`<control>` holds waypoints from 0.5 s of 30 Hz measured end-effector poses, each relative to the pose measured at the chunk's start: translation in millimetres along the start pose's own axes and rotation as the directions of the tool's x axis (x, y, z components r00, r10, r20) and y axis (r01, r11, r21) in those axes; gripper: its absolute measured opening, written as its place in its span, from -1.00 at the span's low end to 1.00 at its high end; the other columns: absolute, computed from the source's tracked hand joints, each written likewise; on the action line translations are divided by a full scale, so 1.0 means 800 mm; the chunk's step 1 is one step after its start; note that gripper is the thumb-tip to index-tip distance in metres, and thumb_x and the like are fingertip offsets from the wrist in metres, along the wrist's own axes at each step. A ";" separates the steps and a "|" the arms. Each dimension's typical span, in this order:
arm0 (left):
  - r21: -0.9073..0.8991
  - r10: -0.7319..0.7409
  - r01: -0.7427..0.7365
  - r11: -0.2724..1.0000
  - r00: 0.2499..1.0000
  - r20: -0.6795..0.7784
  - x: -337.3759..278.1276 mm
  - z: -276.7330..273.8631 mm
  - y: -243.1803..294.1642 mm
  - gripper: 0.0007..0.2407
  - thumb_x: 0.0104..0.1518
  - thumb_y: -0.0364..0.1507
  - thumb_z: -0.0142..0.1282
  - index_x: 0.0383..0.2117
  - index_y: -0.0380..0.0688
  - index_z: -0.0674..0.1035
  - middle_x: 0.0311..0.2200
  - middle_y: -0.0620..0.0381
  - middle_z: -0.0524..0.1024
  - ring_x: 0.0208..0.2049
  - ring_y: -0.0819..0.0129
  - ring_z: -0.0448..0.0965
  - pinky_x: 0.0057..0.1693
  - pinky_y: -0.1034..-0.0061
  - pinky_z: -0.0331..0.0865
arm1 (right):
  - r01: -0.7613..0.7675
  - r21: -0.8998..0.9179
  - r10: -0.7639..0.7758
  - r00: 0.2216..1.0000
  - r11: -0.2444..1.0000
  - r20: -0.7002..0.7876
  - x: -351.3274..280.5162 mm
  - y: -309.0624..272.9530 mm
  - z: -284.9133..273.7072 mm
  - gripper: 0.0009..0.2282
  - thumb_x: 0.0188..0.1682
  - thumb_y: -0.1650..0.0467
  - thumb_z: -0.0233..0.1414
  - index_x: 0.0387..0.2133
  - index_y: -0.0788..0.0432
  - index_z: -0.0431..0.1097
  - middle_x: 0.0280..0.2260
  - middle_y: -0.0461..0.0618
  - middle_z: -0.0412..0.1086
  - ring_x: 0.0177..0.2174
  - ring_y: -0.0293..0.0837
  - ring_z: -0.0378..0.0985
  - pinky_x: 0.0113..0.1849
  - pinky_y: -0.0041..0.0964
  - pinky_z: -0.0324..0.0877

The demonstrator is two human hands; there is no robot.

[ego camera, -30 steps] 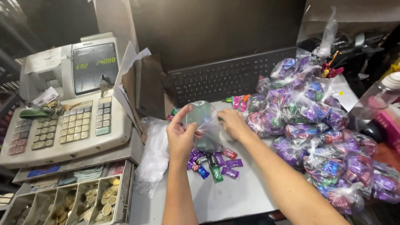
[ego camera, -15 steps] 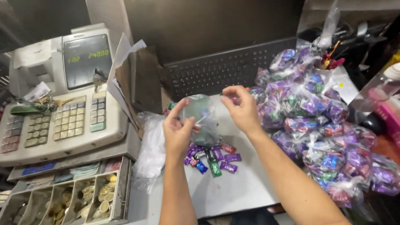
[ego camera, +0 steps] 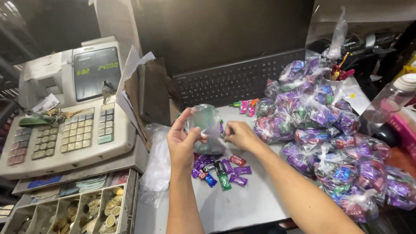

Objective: Bagging small individually wrapped candies into plastic bags at a checkout counter.

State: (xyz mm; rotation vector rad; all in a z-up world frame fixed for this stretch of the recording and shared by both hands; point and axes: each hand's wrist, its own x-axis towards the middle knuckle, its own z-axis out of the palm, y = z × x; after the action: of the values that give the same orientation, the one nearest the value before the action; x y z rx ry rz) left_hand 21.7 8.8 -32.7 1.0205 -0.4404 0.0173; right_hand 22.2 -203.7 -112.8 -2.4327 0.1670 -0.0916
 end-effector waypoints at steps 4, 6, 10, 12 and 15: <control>0.062 -0.003 0.004 0.998 1.000 -0.019 -0.002 0.002 -0.004 -0.45 0.00 -0.75 0.07 0.24 -0.34 0.36 0.18 -0.17 0.43 -0.58 0.28 0.66 -0.48 0.55 0.60 | 0.318 0.348 -0.197 0.920 0.882 -0.339 -0.010 -0.009 -0.042 -0.88 -0.23 0.66 0.06 -0.51 0.24 0.39 -0.50 0.12 0.44 -0.33 0.12 0.55 -0.17 -0.09 0.40; 0.094 -0.035 0.032 0.995 0.999 0.037 -0.004 0.012 0.000 -0.43 0.00 -0.75 0.08 0.25 -0.34 0.33 0.19 -0.20 0.42 -0.57 0.30 0.65 -0.48 0.59 0.60 | 0.516 0.497 -0.233 0.819 0.697 -0.524 -0.026 -0.042 -0.074 -0.71 -0.06 0.55 0.21 -0.59 0.08 0.18 -0.53 -0.16 0.37 -0.44 -0.24 0.43 -0.29 -0.35 0.37; 0.140 -0.086 0.077 0.987 0.994 0.060 -0.009 0.015 0.006 -0.42 -0.03 -0.77 0.10 0.24 -0.30 0.37 0.16 -0.21 0.46 -0.59 0.29 0.65 -0.50 0.57 0.58 | 0.484 0.371 -0.280 0.830 0.793 -0.483 -0.047 -0.063 -0.070 -0.83 -0.11 0.48 0.29 -0.47 0.14 0.39 -0.45 -0.08 0.54 -0.34 -0.14 0.60 -0.22 -0.27 0.46; 0.144 -0.078 0.075 0.987 0.997 0.017 -0.006 0.011 0.008 -0.44 0.01 -0.74 0.04 0.26 -0.30 0.34 0.07 -0.23 0.52 -0.60 0.28 0.65 -0.51 0.63 0.58 | 0.356 0.248 -0.260 0.901 0.901 -0.348 -0.043 -0.044 -0.083 -0.84 -0.18 0.46 0.29 -0.39 0.14 0.45 -0.42 -0.04 0.55 -0.31 -0.06 0.61 -0.24 -0.11 0.44; 0.122 -0.067 0.066 0.990 0.998 -0.002 -0.004 0.006 0.000 -0.43 0.00 -0.76 0.05 0.26 -0.30 0.34 0.16 -0.14 0.47 -0.62 0.34 0.63 -0.50 0.63 0.58 | -0.010 -0.258 0.119 0.904 0.966 0.411 -0.085 -0.091 -0.112 -0.54 -0.38 0.21 0.37 -0.21 0.16 0.57 -0.14 0.12 0.60 -0.02 0.16 0.58 0.01 0.01 0.44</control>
State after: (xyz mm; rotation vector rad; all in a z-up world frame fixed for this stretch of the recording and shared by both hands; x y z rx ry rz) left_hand 17.2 5.7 -31.6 1.1556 -0.4107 -0.0165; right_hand -47.8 -196.0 1.3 -2.6270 0.0644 0.5185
